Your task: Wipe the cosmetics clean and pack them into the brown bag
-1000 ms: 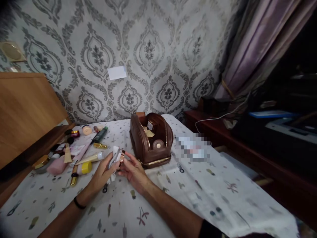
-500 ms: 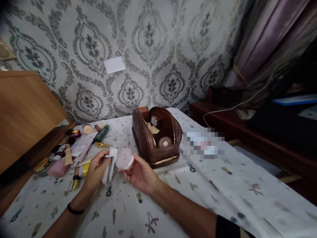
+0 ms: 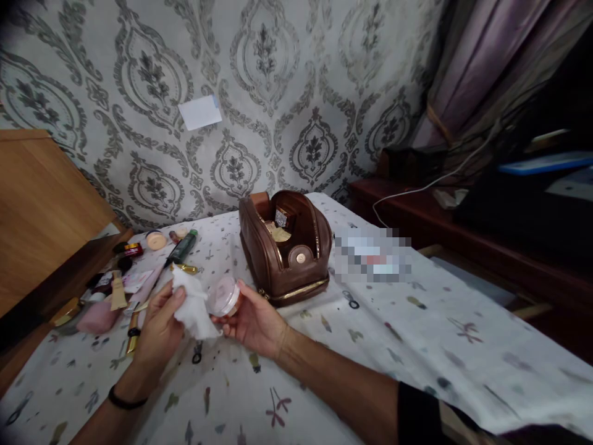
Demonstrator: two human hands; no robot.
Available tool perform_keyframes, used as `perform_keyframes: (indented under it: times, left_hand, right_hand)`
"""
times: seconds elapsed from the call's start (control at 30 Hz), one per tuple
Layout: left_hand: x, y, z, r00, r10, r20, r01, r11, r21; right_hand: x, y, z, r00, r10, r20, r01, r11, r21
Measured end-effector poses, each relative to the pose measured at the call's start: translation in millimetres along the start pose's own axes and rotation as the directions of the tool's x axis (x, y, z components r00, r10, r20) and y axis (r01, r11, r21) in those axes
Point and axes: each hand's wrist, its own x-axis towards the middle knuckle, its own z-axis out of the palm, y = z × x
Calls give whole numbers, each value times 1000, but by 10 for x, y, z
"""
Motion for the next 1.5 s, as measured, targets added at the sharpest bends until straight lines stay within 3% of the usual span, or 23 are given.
perform_keyframes:
  times: [0.1, 0.13, 0.2, 0.27, 0.33, 0.43, 0.7, 0.83, 0.97, 1.07, 1.13, 1.23, 1.4, 1.5]
  left_hand:
    - [-81, -26, 27, 962, 164, 219, -214, 950, 228]
    - [-102, -30, 38, 920, 237, 312, -333, 892, 305]
    - [-127, -39, 66, 796, 347, 496, -565, 719, 404]
    - [-132, -56, 92, 687, 385, 616, -709, 541, 453]
    - [-124, -79, 104, 661, 373, 652, -746, 420, 516]
    - [-113, -102, 97, 708, 326, 627, -706, 358, 611]
    - [-144, -84, 116, 848, 280, 451, -531, 467, 707]
    - [-141, -131, 101, 912, 230, 339, -408, 437, 802]
    - [-117, -170, 66, 922, 226, 315, -377, 340, 861]
    - [-127, -145, 84, 936, 182, 302, -349, 358, 866]
    - [-153, -108, 114, 947, 154, 283, -322, 412, 852]
    - [-200, -48, 159, 955, 152, 255, -296, 566, 769]
    - [-234, 34, 191, 985, 35, 169, -117, 856, 503]
    - [-200, 98, 172, 992, -13, 127, -31, 939, 342]
  right_hand:
    - [-1, 24, 0, 999, -28, -23, 27, 999, -20]
    - [-4, 33, -3, 999, -37, -29, 36, 999, -20]
    - [-14, 49, -18, 998, -51, -41, 51, 999, 0]
    - [-24, 68, -46, 997, -69, -44, 70, 997, 18]
    - [-30, 89, -74, 995, -89, -33, 89, 996, -7]
    - [-42, 112, -80, 993, -114, -29, 112, 992, -65]
    - [-93, 99, 53, 981, -192, 9, 192, 977, -90]
    - [-88, 94, 33, 966, -259, 14, 258, 957, -131]
    - [-65, 86, -1, 943, -332, -21, 324, 931, -171]
    - [-55, 87, -6, 932, -358, -60, 340, 919, -199]
    - [-56, 89, 1, 926, -370, -78, 345, 911, -225]
    - [-69, 87, 19, 920, -382, -90, 347, 899, -267]
    - [-96, 70, 54, 923, -373, -90, 326, 886, -331]
    - [-101, 62, 65, 931, -350, -100, 299, 891, -341]
